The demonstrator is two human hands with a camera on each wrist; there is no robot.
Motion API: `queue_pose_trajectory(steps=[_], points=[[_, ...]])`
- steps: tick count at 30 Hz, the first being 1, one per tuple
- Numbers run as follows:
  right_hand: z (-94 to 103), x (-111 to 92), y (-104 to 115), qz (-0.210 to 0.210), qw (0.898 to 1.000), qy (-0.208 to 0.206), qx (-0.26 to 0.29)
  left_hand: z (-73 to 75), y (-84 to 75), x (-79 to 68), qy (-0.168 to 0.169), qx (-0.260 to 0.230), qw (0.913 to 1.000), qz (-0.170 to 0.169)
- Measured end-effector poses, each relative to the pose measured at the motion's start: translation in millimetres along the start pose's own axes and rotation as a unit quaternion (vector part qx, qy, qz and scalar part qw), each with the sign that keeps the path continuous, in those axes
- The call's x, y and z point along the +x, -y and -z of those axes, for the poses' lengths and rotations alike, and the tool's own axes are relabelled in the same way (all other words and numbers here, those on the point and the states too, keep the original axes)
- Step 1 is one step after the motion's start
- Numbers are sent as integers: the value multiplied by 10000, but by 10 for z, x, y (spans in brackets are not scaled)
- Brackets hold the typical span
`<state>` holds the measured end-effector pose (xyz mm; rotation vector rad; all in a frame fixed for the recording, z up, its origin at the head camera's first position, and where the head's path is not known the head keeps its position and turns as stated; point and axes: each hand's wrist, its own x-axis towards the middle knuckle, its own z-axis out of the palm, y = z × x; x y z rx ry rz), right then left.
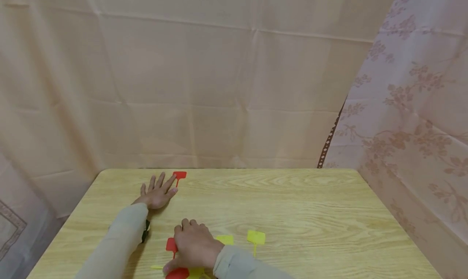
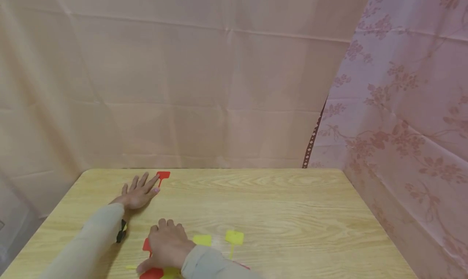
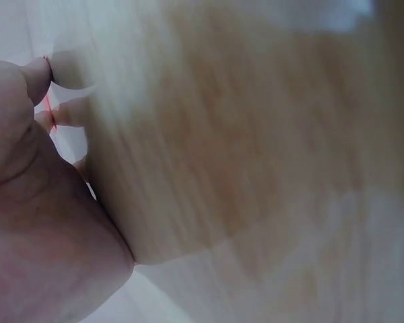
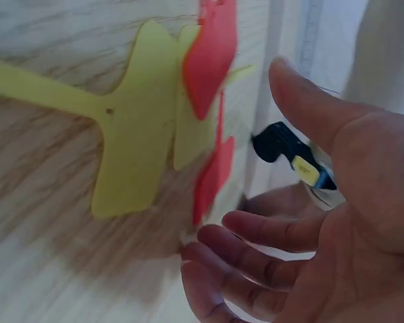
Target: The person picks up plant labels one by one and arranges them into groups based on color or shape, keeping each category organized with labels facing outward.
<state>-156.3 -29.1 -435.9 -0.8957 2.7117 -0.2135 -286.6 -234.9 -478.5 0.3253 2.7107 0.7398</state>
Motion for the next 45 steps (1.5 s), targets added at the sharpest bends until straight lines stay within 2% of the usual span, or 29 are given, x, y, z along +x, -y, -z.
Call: queue_pose_trajectory(steps=[10, 18, 29, 45], points=[[-82, 162, 92, -327, 9992, 93, -226, -28, 76, 57, -19, 20, 10000, -32], [-83, 173, 60, -547, 9983, 167, 131, -15, 52, 30, -28, 57, 10000, 23], [-64, 182, 24, -778, 9949, 276, 585, 19, -61, -20, 90, 151, 9997, 195], [-35, 128, -45, -424, 9951, 247, 855, 13, -74, -24, 51, 115, 9998, 163]])
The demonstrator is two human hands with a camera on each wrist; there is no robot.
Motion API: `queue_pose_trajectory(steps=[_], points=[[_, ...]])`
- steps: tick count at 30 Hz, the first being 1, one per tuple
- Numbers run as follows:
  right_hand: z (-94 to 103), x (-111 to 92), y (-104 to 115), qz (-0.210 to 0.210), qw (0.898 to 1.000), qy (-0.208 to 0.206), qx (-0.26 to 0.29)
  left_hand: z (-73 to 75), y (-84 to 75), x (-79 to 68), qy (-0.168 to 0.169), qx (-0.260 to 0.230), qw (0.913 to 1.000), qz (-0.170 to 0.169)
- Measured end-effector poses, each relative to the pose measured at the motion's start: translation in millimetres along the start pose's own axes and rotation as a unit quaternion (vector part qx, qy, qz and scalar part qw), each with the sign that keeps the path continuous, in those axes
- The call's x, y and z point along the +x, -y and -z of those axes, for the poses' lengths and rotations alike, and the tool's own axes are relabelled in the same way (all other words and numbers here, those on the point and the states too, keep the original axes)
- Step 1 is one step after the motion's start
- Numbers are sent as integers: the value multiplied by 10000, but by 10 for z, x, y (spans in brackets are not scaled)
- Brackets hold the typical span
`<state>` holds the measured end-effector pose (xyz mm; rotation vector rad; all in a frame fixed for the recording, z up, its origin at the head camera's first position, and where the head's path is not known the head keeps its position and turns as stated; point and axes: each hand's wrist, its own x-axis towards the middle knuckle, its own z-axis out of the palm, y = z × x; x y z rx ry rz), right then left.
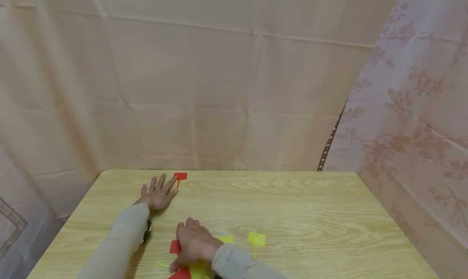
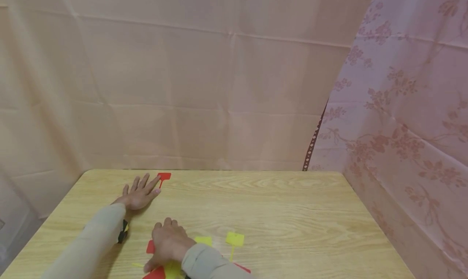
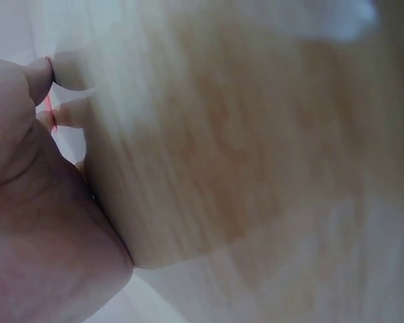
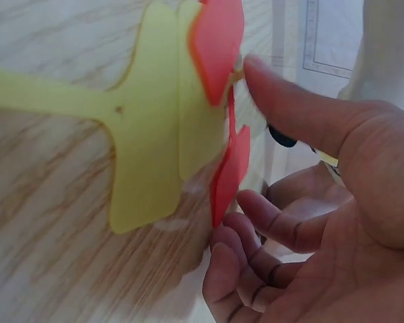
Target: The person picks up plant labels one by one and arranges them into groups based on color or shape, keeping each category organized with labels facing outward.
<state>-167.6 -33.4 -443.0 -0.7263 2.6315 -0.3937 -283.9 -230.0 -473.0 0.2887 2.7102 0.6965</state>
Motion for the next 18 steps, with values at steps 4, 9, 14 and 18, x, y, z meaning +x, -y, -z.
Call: queue_pose_trajectory(steps=[4, 9, 14, 18], points=[[24, -15, -24, 144, 9998, -115, 74, -42, 108, 62, -52, -54, 9999, -79], [31, -10, -44, 193, 9992, -327, -111, -86, 202, 125, -139, -107, 9997, -180], [27, 11, -51, 182, 9991, -382, -56, -82, 208, 126, -105, -87, 9998, -130], [37, 19, -56, 172, 9991, -390, 17, -84, 212, 130, -74, -78, 9999, -71]])
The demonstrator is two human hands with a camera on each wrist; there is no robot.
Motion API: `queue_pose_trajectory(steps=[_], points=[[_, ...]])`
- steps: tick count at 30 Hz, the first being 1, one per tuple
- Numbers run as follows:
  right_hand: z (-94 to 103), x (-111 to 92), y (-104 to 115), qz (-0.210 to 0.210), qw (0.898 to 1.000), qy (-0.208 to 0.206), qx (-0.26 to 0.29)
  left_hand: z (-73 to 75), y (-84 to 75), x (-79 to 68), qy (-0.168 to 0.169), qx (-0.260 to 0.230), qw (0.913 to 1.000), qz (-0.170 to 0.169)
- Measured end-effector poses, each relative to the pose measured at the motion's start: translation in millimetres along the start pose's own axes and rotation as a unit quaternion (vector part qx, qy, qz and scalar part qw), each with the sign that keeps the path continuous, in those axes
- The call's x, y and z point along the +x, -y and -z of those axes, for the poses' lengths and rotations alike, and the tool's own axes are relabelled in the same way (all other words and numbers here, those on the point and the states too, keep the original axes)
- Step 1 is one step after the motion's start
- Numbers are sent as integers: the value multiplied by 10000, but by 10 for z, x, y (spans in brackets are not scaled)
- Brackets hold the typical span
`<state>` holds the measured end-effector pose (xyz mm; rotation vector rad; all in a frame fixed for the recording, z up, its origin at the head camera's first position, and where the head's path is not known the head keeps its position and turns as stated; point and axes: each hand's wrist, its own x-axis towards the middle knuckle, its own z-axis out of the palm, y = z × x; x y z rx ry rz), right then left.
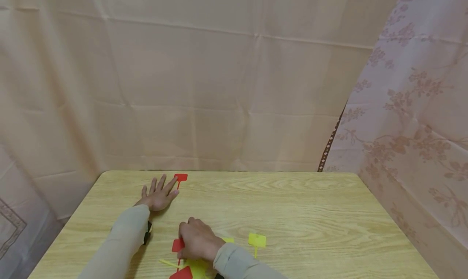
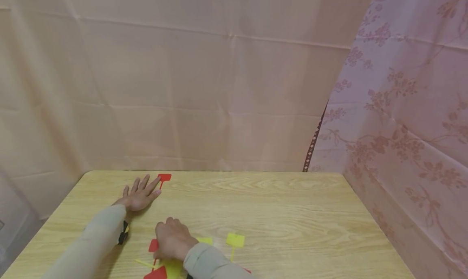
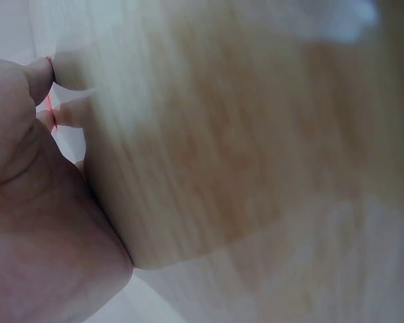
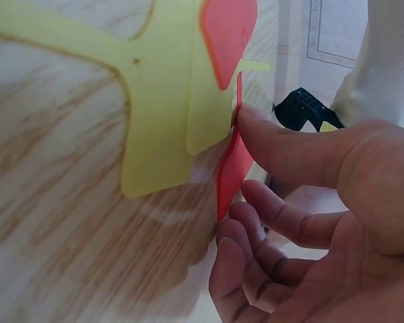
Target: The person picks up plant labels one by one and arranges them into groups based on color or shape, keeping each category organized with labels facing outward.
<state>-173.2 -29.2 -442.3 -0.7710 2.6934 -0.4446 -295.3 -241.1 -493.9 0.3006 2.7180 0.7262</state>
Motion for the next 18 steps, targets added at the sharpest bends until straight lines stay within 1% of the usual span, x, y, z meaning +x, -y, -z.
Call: queue_pose_trajectory(steps=[6, 12, 15, 18], points=[[-4, 11, -2, -82, 9999, -30, 65, 7, -22, -21, -12, -33, 10000, -6], [-64, 76, 53, -114, 9993, -155, -312, 18, -46, -42, 17, -38, 10000, -17], [-83, 97, 71, -116, 9990, -206, -380, 12, -44, -36, 20, -60, 10000, -3], [-83, 103, 78, -136, 9992, -199, -306, -4, -25, -16, -6, -61, 10000, -28]])
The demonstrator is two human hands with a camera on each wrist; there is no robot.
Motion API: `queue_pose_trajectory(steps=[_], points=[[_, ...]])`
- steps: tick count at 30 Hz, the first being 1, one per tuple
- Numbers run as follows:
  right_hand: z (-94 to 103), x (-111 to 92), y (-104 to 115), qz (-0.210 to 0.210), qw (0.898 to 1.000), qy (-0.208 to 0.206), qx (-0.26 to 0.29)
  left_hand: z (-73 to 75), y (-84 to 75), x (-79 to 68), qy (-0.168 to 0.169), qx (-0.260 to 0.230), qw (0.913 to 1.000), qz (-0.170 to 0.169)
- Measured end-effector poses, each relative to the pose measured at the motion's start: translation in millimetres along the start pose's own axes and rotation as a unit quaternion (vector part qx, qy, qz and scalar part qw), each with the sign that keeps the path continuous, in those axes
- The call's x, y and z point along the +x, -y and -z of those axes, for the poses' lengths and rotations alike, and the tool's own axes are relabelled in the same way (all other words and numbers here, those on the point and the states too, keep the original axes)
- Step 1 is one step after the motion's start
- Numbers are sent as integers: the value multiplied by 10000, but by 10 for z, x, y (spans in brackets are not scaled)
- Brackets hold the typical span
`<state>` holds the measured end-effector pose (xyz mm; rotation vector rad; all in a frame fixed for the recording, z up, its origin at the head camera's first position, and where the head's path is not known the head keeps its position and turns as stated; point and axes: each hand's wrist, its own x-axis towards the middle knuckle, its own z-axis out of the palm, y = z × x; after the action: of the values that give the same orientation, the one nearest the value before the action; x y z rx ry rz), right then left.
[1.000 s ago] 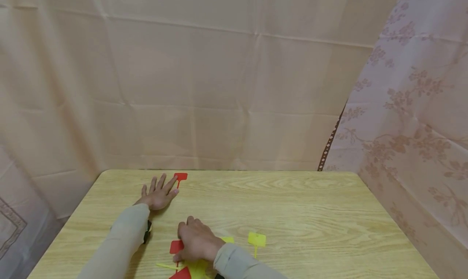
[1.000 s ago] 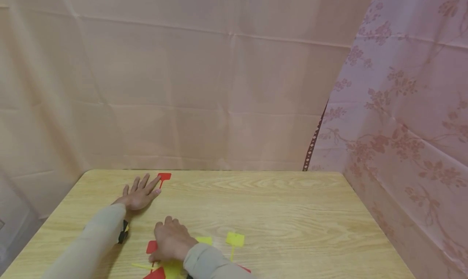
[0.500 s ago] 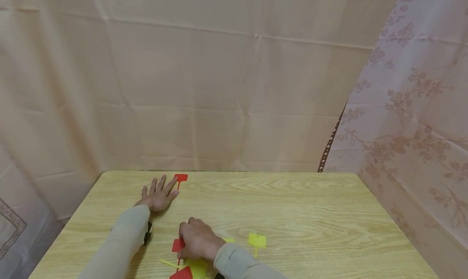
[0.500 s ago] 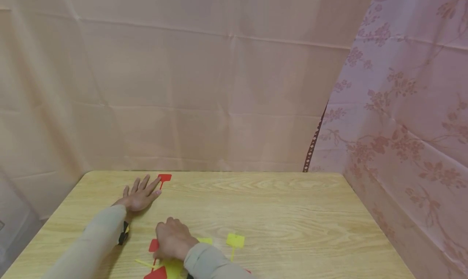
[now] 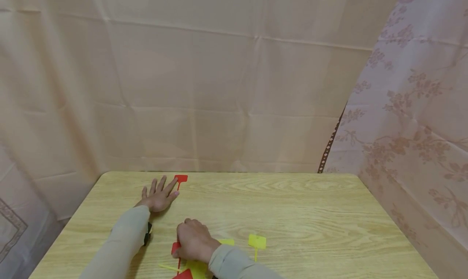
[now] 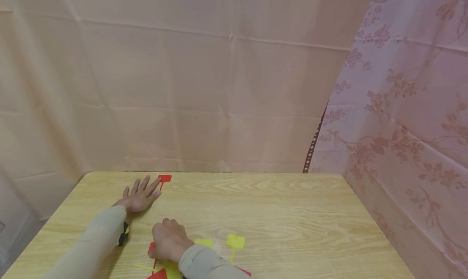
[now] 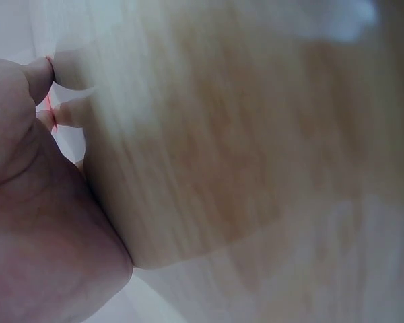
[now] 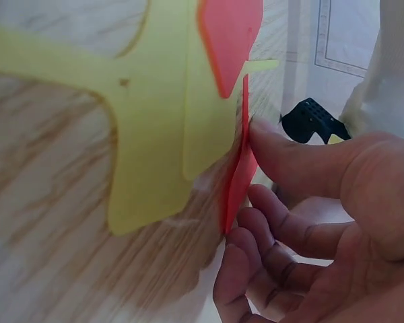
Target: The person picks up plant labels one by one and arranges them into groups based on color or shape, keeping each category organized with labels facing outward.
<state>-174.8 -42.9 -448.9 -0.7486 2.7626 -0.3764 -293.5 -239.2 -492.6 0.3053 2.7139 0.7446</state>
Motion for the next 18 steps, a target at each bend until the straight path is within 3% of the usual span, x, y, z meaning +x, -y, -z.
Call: queue_pose_trajectory(steps=[8, 18], points=[[6, -18, 34, -87, 9997, 197, 134, -17, 46, 24, -12, 92, 10000, 10], [6, -18, 21, 83, 9999, 39, 86, -25, 61, 39, -15, 128, 9999, 32]])
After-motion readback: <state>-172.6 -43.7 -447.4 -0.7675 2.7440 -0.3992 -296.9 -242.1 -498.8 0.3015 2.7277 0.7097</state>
